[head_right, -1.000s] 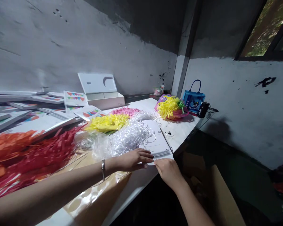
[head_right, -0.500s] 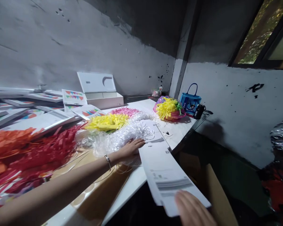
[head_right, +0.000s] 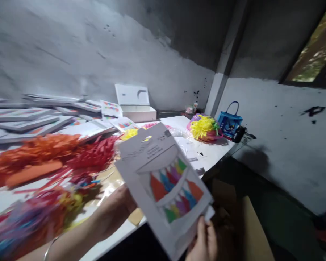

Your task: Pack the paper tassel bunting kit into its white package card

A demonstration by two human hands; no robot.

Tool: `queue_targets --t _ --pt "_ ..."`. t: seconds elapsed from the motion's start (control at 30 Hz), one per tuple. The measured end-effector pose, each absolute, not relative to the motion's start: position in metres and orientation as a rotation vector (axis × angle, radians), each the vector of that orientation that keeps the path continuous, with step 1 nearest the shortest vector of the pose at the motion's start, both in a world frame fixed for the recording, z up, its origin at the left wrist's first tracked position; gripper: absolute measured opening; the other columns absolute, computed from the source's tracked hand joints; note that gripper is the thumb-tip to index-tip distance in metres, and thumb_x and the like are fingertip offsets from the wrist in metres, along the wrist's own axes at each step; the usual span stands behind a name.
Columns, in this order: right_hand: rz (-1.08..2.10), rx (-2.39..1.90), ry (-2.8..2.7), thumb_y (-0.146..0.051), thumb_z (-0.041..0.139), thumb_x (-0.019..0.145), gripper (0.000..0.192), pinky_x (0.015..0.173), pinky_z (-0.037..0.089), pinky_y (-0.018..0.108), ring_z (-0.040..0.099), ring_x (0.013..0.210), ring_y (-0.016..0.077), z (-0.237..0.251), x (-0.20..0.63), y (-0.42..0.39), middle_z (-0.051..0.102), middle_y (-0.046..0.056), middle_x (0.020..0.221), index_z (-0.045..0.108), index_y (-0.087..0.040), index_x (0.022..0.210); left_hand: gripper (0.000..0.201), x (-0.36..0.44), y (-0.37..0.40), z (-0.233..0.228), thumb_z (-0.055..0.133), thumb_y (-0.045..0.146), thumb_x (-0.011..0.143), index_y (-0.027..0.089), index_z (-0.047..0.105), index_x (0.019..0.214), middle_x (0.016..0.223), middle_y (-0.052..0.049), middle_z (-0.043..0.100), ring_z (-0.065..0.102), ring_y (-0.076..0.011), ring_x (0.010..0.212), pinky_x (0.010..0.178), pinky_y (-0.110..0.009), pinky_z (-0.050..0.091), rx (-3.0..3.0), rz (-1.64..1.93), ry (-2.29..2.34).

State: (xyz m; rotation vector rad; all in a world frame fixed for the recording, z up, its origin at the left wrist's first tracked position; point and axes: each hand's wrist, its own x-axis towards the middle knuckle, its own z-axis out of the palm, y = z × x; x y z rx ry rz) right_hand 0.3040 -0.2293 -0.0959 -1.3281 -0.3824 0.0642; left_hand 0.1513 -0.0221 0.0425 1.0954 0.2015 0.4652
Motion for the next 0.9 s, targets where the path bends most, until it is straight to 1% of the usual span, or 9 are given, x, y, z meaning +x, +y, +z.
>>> queue_targets --t 0.13,0.27,0.3,0.37,0.47,0.57,0.7,0.83,0.9 --pt "0.244 -1.300 -0.413 -0.052 0.052 0.092 0.039 0.067 0.062 0.039 0.074 0.087 0.0280 -0.131 0.268 -0.194 0.074 0.012 0.101 0.059 -0.021 0.115 0.044 0.091 -0.021 0.028 0.076 0.044 0.076 0.019 0.071 0.112 0.113 -0.009 0.075 0.063 -0.0310 0.113 0.096 -0.036 0.051 1.123 0.733 0.566" --pt "0.232 -1.305 -0.844 -0.054 0.069 0.081 0.075 0.094 0.054 0.049 0.059 0.122 0.0319 -0.089 0.256 -0.177 0.059 0.018 0.134 0.037 -0.023 0.141 0.027 0.030 -0.020 0.012 0.081 0.039 0.071 0.020 0.077 0.090 0.094 -0.005 0.077 0.066 -0.0290 0.098 0.090 -0.034 0.052 1.441 0.680 0.636" --pt "0.311 -1.278 -0.886 -0.052 0.074 0.077 0.077 0.093 0.055 0.047 0.061 0.120 0.0313 -0.074 0.247 -0.170 0.060 0.018 0.134 0.039 -0.024 0.140 0.026 0.018 -0.022 0.011 0.082 0.039 0.069 0.020 0.078 0.087 0.092 -0.005 0.077 0.067 -0.0287 0.094 0.089 -0.034 0.053 1.472 0.614 0.603" --pt "0.595 -1.263 -0.920 -0.044 0.074 0.079 0.051 0.084 0.059 0.040 0.071 0.100 0.0273 -0.050 0.223 -0.154 0.072 0.013 0.115 0.054 -0.023 0.121 0.035 0.001 -0.026 0.013 0.084 0.042 0.065 0.019 0.078 0.091 0.092 -0.006 0.077 0.068 -0.0297 0.091 0.087 -0.037 0.054 1.393 0.531 0.507" --pt "0.769 -1.226 -0.948 -0.040 0.073 0.081 0.044 0.082 0.059 0.036 0.073 0.093 0.0252 -0.039 0.186 -0.134 0.075 0.011 0.103 0.056 -0.021 0.116 0.045 -0.014 -0.029 0.019 0.083 0.044 0.067 0.017 0.076 0.103 0.098 -0.009 0.078 0.070 -0.0307 0.091 0.086 -0.040 0.054 1.124 0.574 0.511" --pt "0.425 -1.320 -1.024 -0.037 0.075 0.080 0.065 0.080 0.060 0.037 0.071 0.096 0.0258 -0.045 0.173 -0.127 0.071 0.014 0.111 0.045 -0.020 0.135 0.033 -0.025 -0.031 0.020 0.081 0.034 0.073 0.017 0.077 0.101 0.096 -0.009 0.079 0.072 -0.0279 0.087 0.084 -0.038 0.054 0.950 0.601 0.607" --pt "-0.411 -1.292 -1.291 -0.021 0.075 0.080 0.073 0.098 0.050 0.055 0.055 0.124 0.0342 -0.033 0.182 -0.124 0.051 0.017 0.137 0.041 -0.028 0.145 0.026 -0.038 -0.034 0.011 0.082 0.031 0.073 0.018 0.078 0.096 0.091 -0.008 0.080 0.073 -0.0256 0.084 0.082 -0.037 0.055 0.802 0.619 0.592" --pt "-0.650 -1.248 -1.460 -0.010 0.072 0.080 0.091 0.109 0.034 0.065 0.033 0.141 0.0375 -0.002 0.185 -0.115 0.028 0.011 0.155 0.024 -0.035 0.153 0.027 -0.043 -0.033 0.002 0.081 0.028 0.073 0.018 0.079 0.098 0.094 -0.009 0.079 0.073 -0.0264 0.088 0.084 -0.036 0.054 0.764 0.605 0.545" --pt "-0.597 -1.232 -1.610 -0.009 0.068 0.084 0.084 0.109 0.033 0.065 0.033 0.141 0.0363 0.008 0.184 -0.107 0.034 0.010 0.153 0.026 -0.035 0.152 0.029 -0.043 -0.030 -0.003 0.080 0.028 0.072 0.017 0.079 0.099 0.095 -0.009 0.079 0.072 -0.0262 0.088 0.086 -0.037 0.053 0.775 0.551 0.487"
